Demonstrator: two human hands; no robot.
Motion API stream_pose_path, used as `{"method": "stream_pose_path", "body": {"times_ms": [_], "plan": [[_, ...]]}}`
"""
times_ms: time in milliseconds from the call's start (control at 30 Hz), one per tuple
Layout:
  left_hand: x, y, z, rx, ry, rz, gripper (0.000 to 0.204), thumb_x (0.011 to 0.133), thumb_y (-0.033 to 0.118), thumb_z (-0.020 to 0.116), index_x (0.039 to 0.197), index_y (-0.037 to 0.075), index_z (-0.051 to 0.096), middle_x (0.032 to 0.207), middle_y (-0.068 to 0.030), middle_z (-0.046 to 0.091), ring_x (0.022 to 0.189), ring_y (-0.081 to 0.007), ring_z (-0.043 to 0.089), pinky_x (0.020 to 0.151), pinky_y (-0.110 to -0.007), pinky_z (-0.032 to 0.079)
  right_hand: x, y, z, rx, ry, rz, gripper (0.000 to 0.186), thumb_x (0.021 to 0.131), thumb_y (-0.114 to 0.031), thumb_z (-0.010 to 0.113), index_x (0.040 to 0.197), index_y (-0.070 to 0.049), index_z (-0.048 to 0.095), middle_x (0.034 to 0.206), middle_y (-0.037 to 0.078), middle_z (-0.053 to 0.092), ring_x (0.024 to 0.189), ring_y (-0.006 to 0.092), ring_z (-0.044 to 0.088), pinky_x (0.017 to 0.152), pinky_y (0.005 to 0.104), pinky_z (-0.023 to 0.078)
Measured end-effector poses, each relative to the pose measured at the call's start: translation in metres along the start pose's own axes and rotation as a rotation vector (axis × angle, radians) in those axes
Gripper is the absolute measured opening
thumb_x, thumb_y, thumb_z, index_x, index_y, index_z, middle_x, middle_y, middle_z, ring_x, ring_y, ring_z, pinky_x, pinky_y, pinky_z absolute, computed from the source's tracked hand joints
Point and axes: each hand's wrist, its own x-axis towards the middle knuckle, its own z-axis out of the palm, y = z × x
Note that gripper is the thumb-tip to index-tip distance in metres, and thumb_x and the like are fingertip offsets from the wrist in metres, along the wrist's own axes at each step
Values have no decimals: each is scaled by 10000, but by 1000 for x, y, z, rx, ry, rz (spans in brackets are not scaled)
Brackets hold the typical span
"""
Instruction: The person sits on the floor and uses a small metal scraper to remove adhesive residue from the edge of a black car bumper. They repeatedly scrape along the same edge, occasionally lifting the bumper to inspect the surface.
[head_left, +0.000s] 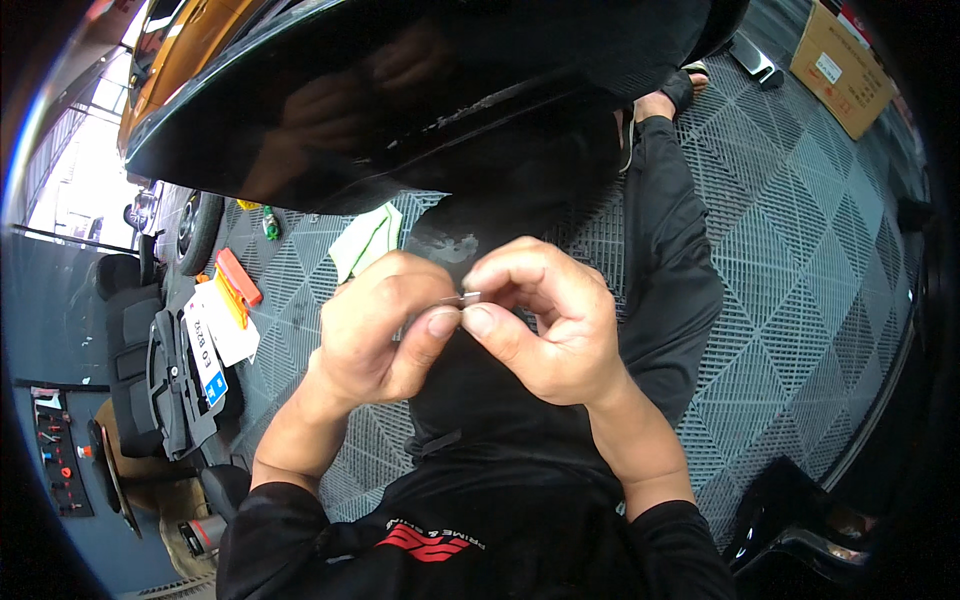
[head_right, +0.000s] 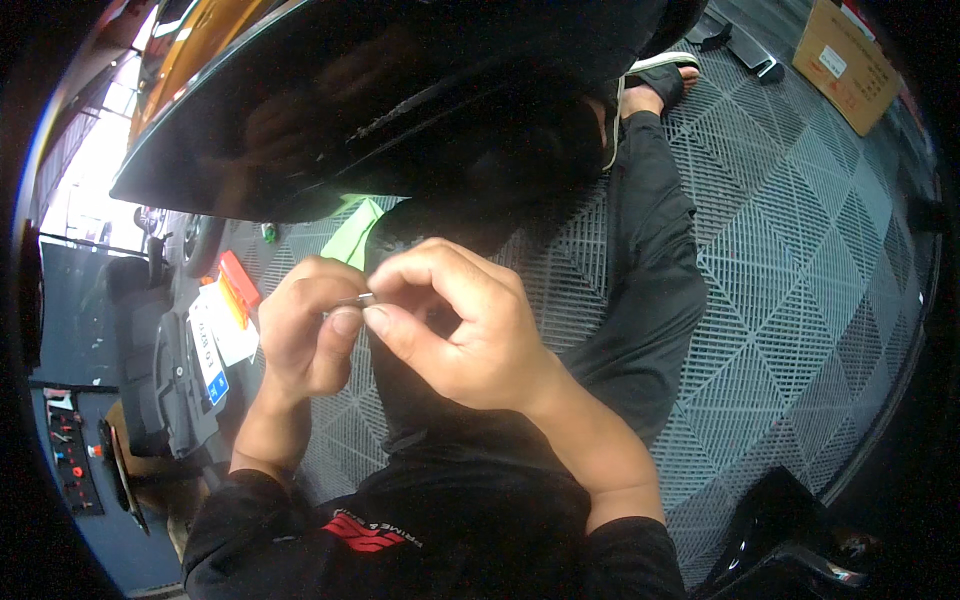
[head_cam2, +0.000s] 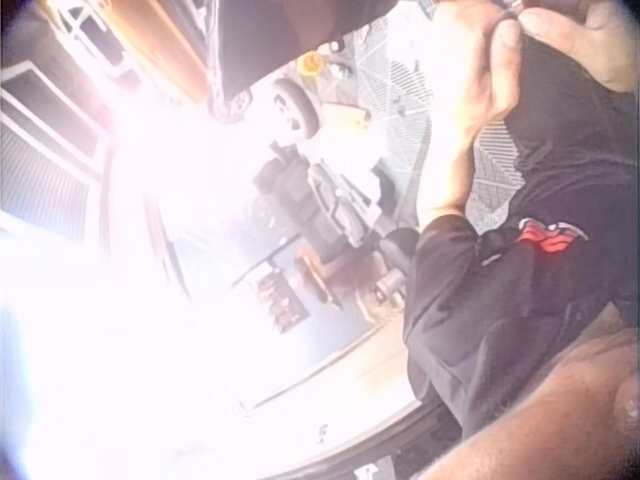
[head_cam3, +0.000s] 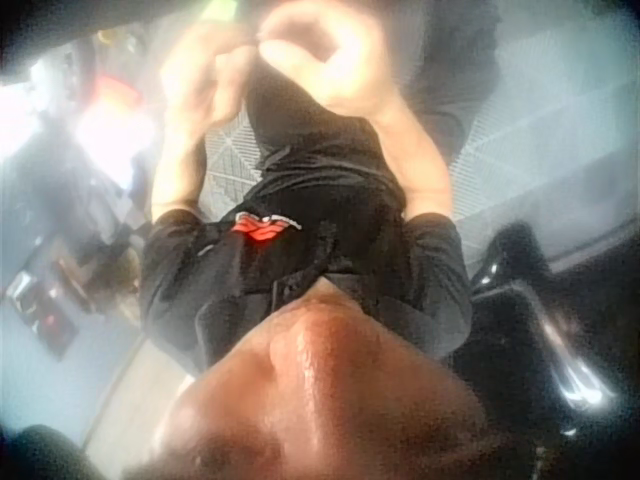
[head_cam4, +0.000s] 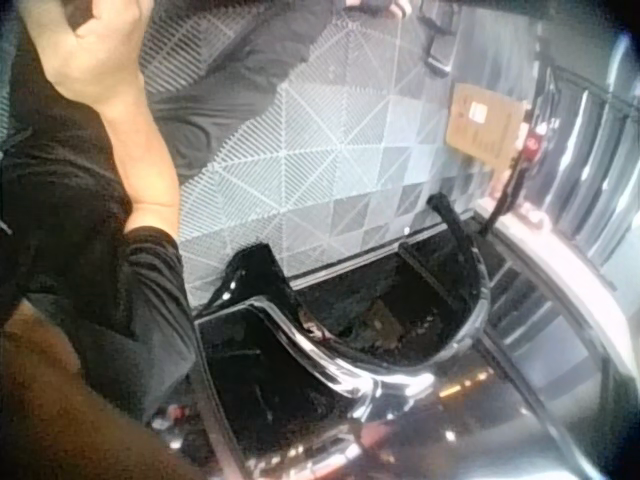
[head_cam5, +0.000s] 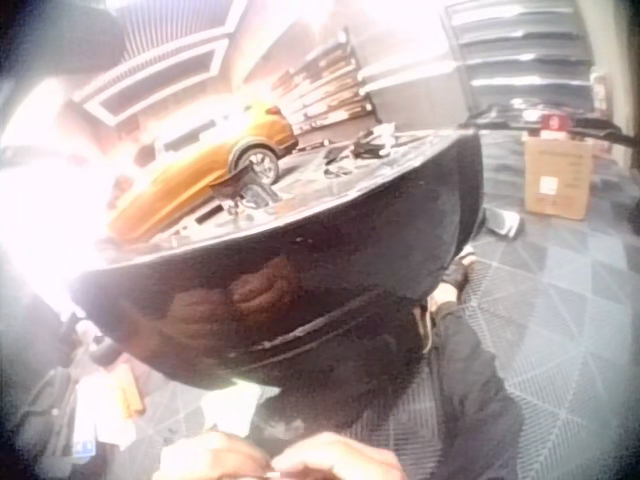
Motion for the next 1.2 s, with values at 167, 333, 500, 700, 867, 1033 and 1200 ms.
{"method": "stream_pose_path", "body": {"times_ms": [167,333,500,700,867,1033,1200], "plan": [[9,0,0,-64,-122,37,67,890,23,695,923,-8,646,829,-114,656,683,-258,650,606,-324,526,-11,-5,-9,-46,-52,20,103,918,5,709,995,25,645,891,88,679,742,99,648,627,223,517],[13,-2,-13,-238,-196,4,77,896,43,685,873,14,618,787,-89,640,667,-236,640,617,-335,522,-22,-14,-26,277,153,196,109,962,-28,668,1037,16,603,876,82,651,647,81,600,591,219,537],[11,3,-15,-155,-172,-81,131,864,22,768,987,2,728,927,-127,744,813,-247,733,707,-306,566,-20,-13,-20,374,123,240,135,971,-36,681,1073,20,612,888,96,671,670,120,662,575,247,566],[-2,5,-12,-495,-10,-421,153,856,64,820,972,-18,763,924,-123,764,843,-186,739,756,-286,576,-17,-9,-20,414,127,225,163,966,-31,685,1106,21,618,913,103,685,692,128,678,585,252,580],[6,7,2,-710,27,-516,169,887,79,810,1007,-27,755,946,-102,754,854,-146,714,758,-272,562,-16,-11,-13,385,133,261,182,964,-16,688,1128,25,620,944,88,689,755,108,668,657,237,569],[9,5,5,-692,-33,-517,178,908,97,800,1028,-22,743,919,-72,729,817,-113,686,713,-249,542,-17,-11,-15,286,120,244,185,963,-2,687,1132,27,621,958,74,685,784,88,647,693,227,546],[9,4,6,-646,-38,-540,176,910,109,802,1007,-23,740,891,-64,720,794,-101,677,696,-243,535,-18,-9,-14,307,123,256,178,963,22,673,1134,22,622,962,67,682,806,82,640,710,227,538]]}}
